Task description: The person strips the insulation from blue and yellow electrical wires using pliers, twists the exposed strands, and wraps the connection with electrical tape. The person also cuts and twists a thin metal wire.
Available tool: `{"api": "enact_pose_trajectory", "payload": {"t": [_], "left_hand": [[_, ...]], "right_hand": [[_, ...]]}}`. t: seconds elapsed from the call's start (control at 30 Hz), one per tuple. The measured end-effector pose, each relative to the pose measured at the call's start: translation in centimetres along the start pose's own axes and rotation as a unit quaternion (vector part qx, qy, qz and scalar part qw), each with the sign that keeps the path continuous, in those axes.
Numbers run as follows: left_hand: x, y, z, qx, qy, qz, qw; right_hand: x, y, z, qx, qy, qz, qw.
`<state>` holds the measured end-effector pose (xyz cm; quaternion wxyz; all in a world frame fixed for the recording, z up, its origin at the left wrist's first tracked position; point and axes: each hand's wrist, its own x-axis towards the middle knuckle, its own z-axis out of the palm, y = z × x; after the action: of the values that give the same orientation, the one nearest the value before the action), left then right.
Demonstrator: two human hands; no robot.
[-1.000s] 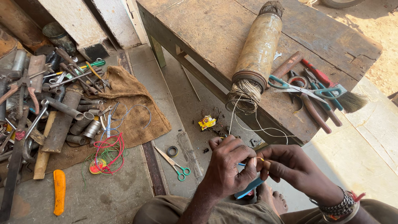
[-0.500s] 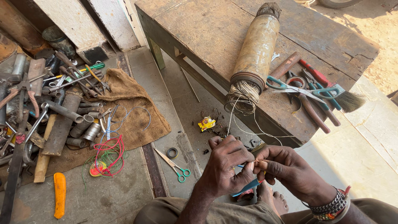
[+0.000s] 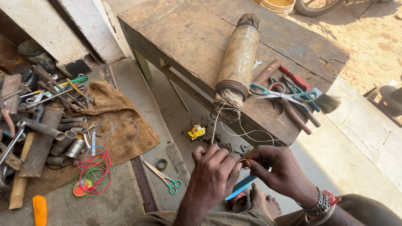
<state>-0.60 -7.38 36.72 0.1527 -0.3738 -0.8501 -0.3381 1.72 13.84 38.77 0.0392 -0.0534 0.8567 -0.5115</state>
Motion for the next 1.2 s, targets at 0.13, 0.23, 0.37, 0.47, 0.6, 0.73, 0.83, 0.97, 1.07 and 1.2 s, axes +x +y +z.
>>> {"api": "enact_pose_trajectory", "payload": {"t": [0.13,0.23,0.37,0.47,0.6,0.73,0.83,0.97,1.07,1.2], "left_hand": [[0.0,0.1,0.3,0.003,-0.005,0.001,1.000],[0.1,0.1,0.5,0.000,-0.020,-0.007,1.000],[0.2,0.2,0.8,-0.006,-0.017,-0.008,1.000],[0.0,0.2,0.8,-0.014,-0.009,0.004,1.000],[-0.1,0.2,1.0,-0.011,0.008,0.015,1.000],[0.0,0.0,1.4,-0.018,0.025,0.015,0.999],[0.1,-0.2,1.4,-0.035,0.031,0.019,0.999],[0.1,0.0,1.2,-0.031,0.037,0.029,0.998],[0.5,0.1,1.4,-0.026,0.021,0.030,0.999],[0.8,0.5,1.9,-0.028,0.006,0.028,0.999]], "right_hand": [[0.1,-0.4,-0.2,-0.018,-0.006,0.029,0.999],[0.0,-0.5,-0.3,-0.058,-0.001,0.010,0.998],[0.0,-0.6,-0.5,-0.065,0.001,0.004,0.998],[0.1,-0.7,-0.6,-0.067,-0.002,0.021,0.998],[0.2,-0.4,-0.4,-0.095,-0.008,-0.002,0.995],[0.2,-0.1,-0.9,-0.091,-0.025,-0.062,0.994],[0.3,-0.2,-3.7,-0.113,0.030,-0.136,0.984],[1.5,0.9,-9.5,-0.434,0.165,0.073,0.883],[3.0,4.3,-10.5,-0.496,0.115,0.216,0.833],[5.0,9.5,-9.2,-0.503,0.186,0.132,0.833]]}}
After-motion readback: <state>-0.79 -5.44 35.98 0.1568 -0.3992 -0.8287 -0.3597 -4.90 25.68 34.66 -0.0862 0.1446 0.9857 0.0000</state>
